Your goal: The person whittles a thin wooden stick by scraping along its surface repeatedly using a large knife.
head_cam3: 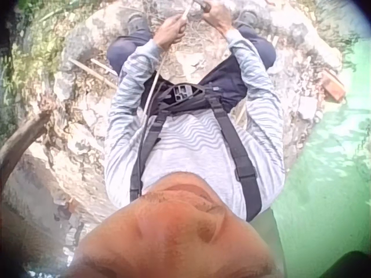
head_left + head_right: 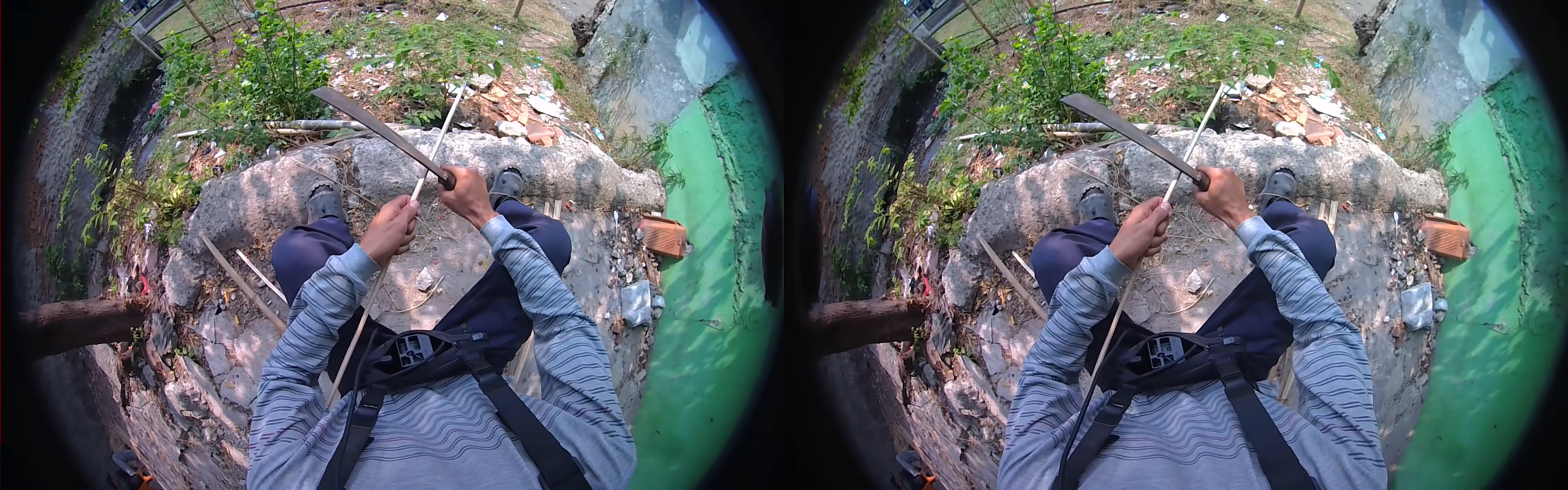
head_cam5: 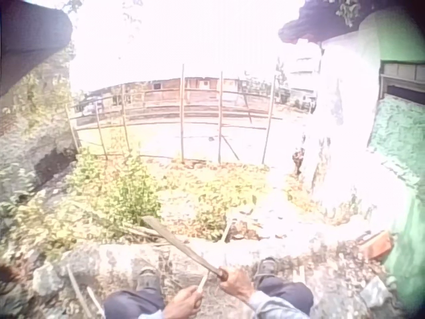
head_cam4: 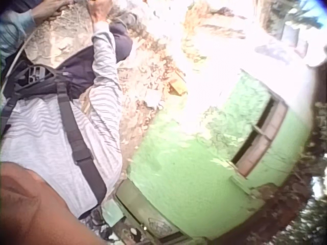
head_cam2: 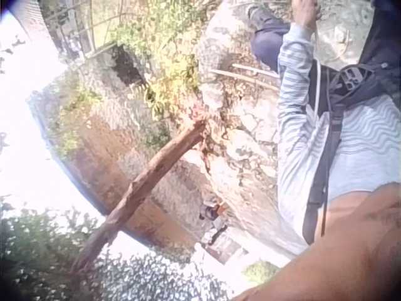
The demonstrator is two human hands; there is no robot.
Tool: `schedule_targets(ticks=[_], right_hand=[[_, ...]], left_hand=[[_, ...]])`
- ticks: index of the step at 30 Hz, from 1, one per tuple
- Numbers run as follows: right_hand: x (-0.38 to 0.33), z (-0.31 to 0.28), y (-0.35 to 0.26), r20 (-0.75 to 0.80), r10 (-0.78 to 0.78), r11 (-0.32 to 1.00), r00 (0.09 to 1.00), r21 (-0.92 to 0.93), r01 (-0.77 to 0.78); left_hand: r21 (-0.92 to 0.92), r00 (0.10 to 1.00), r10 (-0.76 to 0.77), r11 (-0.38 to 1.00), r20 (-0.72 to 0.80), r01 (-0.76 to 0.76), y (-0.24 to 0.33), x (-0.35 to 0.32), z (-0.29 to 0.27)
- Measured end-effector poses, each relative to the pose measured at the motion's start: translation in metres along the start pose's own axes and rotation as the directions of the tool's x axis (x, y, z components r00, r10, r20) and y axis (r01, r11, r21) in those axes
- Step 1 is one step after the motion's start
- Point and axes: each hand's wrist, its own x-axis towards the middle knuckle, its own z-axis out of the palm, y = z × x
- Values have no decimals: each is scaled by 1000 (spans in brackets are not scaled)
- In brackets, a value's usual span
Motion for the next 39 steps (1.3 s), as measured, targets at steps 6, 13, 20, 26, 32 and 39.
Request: schedule_targets(ticks=[6, 13, 20, 26, 32, 39], right_hand=[[-9, -5, -10, 120, -69, 996, 990, -48, 75], [-4, 6, 1, -36, -113, 994, 993, -14, 113], [-6, -2, -14, 124, -106, 992, 987, -57, 114], [6, 4, 3, 24, -15, 999, 1000, -32, 16], [-4, 0, -3, 7, -70, 997, 997, -30, 71], [17, -8, 19, 9, 49, 998, 999, 42, -50]], left_hand=[[329, 979, 182, 933, -87, -144, -15, 12, -8], [532, 943, 307, 824, -130, -195, -21, 17, -12], [366, 960, 226, 918, -164, -154, -15, 15, -6], [502, 950, 284, 844, -126, -186, -23, 16, -12], [252, 984, 167, 957, -69, -145, -12, 9, -5], [277, 988, 141, 953, -58, -120, -12, -2, 0]])
